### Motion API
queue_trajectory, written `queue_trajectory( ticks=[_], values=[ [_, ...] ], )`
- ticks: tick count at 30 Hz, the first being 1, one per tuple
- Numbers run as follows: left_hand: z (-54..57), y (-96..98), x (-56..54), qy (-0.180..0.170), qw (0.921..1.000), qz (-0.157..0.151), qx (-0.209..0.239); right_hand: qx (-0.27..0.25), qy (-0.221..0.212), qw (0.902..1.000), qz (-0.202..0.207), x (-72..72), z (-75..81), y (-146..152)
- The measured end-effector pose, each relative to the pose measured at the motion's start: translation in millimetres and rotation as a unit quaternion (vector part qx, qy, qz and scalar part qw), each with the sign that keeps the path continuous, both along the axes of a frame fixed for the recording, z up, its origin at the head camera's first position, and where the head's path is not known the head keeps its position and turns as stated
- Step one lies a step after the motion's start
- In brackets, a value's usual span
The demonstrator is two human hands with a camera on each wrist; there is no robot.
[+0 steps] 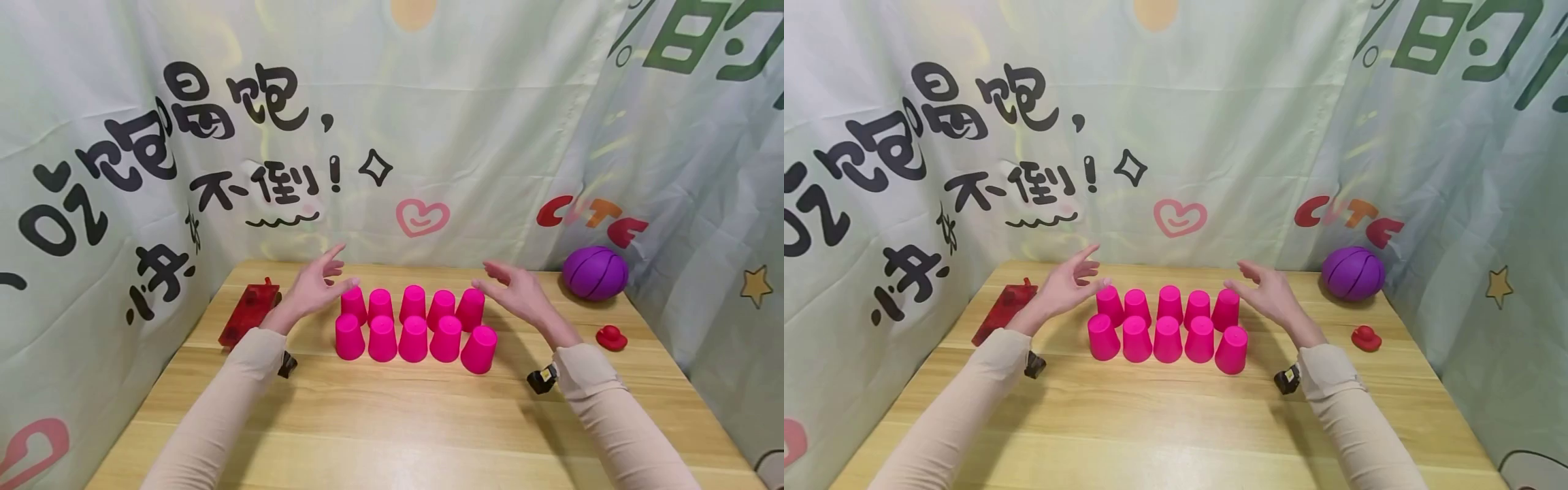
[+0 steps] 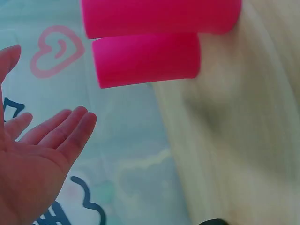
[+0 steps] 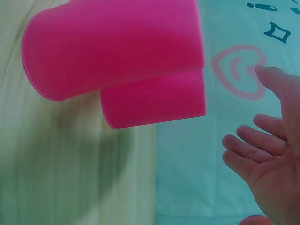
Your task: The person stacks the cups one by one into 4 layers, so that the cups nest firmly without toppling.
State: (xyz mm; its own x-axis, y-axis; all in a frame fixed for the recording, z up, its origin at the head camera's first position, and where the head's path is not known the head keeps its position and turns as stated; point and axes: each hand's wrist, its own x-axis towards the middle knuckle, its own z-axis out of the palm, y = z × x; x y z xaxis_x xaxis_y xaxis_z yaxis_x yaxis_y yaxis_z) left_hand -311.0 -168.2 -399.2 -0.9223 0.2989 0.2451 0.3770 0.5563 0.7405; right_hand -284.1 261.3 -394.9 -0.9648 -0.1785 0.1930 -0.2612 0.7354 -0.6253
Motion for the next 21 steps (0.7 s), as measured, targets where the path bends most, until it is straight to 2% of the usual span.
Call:
queue_trajectory(
  ticks=[5, 10, 16, 21],
  values=[
    [-13.3, -3.1, -1.3, -0.040, 0.9992, 0.003, 0.008, -0.040, -0.003, 0.9992, 0.003, -0.8, -10.4, 1.6],
    [-25.9, -5.1, -1.4, -0.062, 0.9980, -0.007, 0.006, -0.052, -0.010, 0.9986, 0.009, -2.2, -19.0, -1.1],
    [-32.4, -5.1, -2.2, -0.080, 0.9967, -0.015, 0.000, -0.064, -0.029, 0.9973, 0.024, -1.3, -25.6, -4.1],
    [-36.1, -5.1, -2.3, -0.084, 0.9963, -0.012, -0.009, -0.054, -0.042, 0.9973, 0.024, 0.3, -30.0, -5.5]
  ],
)
